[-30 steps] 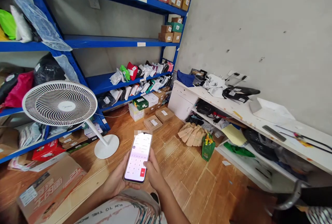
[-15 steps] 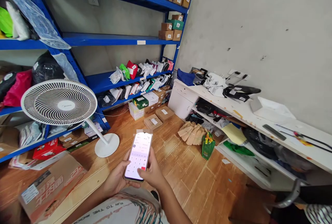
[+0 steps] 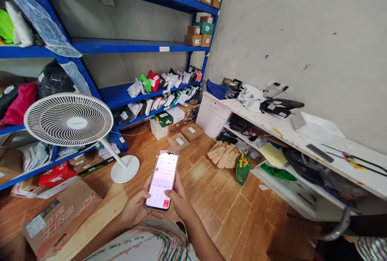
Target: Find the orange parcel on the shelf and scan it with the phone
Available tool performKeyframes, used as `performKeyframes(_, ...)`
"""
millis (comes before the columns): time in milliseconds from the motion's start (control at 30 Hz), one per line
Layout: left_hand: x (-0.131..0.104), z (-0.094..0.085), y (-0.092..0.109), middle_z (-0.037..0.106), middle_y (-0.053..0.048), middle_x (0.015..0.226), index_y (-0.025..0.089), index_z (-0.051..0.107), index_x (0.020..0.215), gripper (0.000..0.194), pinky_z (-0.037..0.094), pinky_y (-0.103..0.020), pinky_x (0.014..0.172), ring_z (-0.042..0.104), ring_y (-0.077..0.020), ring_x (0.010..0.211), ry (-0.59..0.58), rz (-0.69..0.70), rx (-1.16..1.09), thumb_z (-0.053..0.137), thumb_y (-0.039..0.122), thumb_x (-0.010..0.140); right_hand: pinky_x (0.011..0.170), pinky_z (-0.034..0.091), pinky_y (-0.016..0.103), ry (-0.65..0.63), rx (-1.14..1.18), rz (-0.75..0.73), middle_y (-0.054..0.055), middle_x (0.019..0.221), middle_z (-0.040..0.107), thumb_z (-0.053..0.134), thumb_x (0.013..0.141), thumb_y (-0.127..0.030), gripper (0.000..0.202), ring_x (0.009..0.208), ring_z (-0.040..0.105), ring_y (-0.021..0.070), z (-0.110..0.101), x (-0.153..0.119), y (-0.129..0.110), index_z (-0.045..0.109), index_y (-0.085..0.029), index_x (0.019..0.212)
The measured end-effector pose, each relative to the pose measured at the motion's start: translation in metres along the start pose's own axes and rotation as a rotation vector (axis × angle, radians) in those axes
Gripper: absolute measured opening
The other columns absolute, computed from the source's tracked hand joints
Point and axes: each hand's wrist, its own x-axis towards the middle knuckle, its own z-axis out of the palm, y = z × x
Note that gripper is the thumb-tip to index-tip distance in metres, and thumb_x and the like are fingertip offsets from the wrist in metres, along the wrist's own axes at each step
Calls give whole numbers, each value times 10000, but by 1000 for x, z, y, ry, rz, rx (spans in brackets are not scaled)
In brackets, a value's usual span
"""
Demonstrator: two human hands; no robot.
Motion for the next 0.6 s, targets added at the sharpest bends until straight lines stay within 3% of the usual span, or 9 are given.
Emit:
performKeyframes(233, -2, 1, 2, 602, -53, 1186, 340, 192, 1447, 1009, 504, -365, 740, 592, -257, 923, 24, -13, 60, 530, 125, 521, 803, 455, 339, 80, -12, 31, -9, 946, 706, 595, 626, -195, 589, 795, 599, 220, 2, 0, -3, 542, -240, 1211)
performKeyframes(500, -1, 4, 2, 599, -100, 1163, 301, 162, 1457, 992, 489, -336, 635, 608, -274, 880, 97, -34, 143, 583, 215, 563, 750, 470, 305, 82, 38, 8, 4, 1027, 701, 641, 691, -275, 526, 852, 616, 210, 7, 3, -2, 545, -252, 1208)
performKeyframes(600, 2, 0, -1, 584, -97, 1198, 320, 168, 1451, 1015, 495, -361, 663, 600, -288, 912, 72, -20, 88, 592, 242, 532, 759, 476, 308, 151, 39, 22, 12, 1015, 711, 665, 708, -358, 458, 857, 621, 208, 8, 4, 1, 586, -250, 1146)
